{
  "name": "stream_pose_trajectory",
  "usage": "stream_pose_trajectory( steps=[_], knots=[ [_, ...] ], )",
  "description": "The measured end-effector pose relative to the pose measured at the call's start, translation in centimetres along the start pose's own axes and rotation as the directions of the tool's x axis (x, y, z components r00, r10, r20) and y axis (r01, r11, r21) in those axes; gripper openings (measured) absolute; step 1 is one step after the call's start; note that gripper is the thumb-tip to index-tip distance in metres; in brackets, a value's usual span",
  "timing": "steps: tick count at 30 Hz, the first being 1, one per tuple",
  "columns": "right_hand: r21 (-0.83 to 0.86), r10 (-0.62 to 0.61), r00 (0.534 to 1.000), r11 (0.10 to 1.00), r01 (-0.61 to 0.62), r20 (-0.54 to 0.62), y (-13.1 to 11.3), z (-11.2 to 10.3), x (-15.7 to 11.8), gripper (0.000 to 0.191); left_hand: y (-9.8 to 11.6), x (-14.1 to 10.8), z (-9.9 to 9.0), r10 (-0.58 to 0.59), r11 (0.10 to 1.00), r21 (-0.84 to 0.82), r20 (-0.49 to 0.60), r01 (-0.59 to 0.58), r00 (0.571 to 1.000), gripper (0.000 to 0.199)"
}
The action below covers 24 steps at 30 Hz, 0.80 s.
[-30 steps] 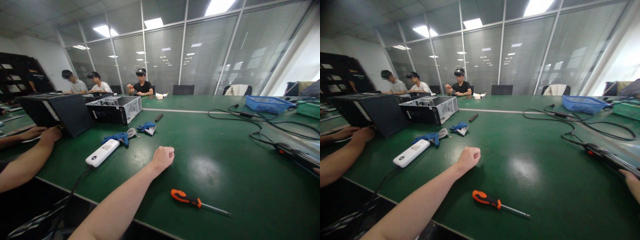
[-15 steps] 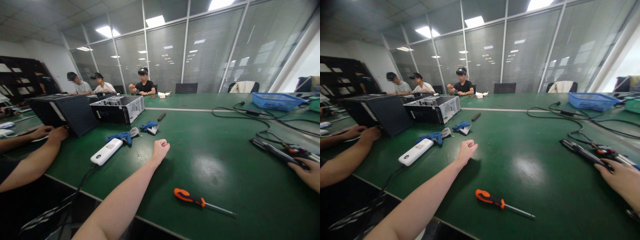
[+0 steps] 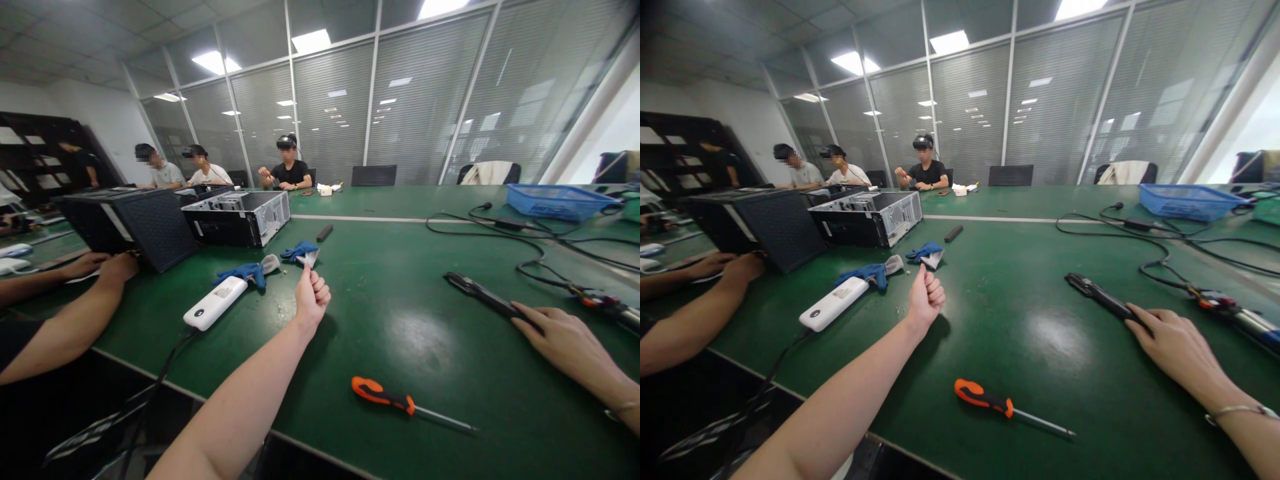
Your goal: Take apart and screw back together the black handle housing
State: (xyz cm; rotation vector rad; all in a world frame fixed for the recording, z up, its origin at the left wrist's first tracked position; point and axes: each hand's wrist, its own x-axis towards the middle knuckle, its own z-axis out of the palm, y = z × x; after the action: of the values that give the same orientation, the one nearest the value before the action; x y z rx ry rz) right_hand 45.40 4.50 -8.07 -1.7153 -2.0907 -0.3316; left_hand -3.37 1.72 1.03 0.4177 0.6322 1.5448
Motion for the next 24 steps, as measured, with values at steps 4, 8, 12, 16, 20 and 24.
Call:
stream_pose_trajectory(
  steps=[4, 8, 12, 16, 20, 24],
  knots=[
    [0.145, -0.131, 0.987, 0.982, 0.117, 0.088, -6.7, -0.8, 0.2, 0.054, 0.4, 0.0, -0.3, 0.009, 0.987, -0.161, 0.035, -0.003, 0.999, 0.054],
    [0.350, -0.272, 0.953, 0.912, 0.213, 0.129, -11.9, -2.5, -0.1, 0.050, 0.8, -0.1, -0.3, 0.029, 0.979, -0.205, 0.046, -0.019, 0.998, 0.055],
    [0.522, -0.410, 0.886, 0.816, 0.250, 0.216, -14.8, -4.5, -0.9, 0.046, 1.1, -0.2, -0.1, 0.024, 0.979, -0.201, 0.053, -0.013, 0.998, 0.056],
    [0.591, -0.478, 0.836, 0.767, 0.249, 0.268, -16.3, -5.9, -1.4, 0.042, 0.9, -0.1, -0.1, -0.032, 0.986, -0.163, 0.090, 0.046, 0.995, 0.054],
    [0.594, -0.407, 0.869, 0.785, 0.176, 0.281, -15.5, -6.3, -0.7, 0.039, 0.6, 0.0, 0.0, -0.066, 0.991, -0.111, 0.117, 0.079, 0.991, 0.053],
    [0.435, -0.088, 0.996, 0.897, 0.078, 0.004, -8.7, -6.1, 0.0, 0.045, 0.6, -0.1, 0.0, -0.069, 0.991, -0.107, 0.121, 0.082, 0.990, 0.054]
  ],
)
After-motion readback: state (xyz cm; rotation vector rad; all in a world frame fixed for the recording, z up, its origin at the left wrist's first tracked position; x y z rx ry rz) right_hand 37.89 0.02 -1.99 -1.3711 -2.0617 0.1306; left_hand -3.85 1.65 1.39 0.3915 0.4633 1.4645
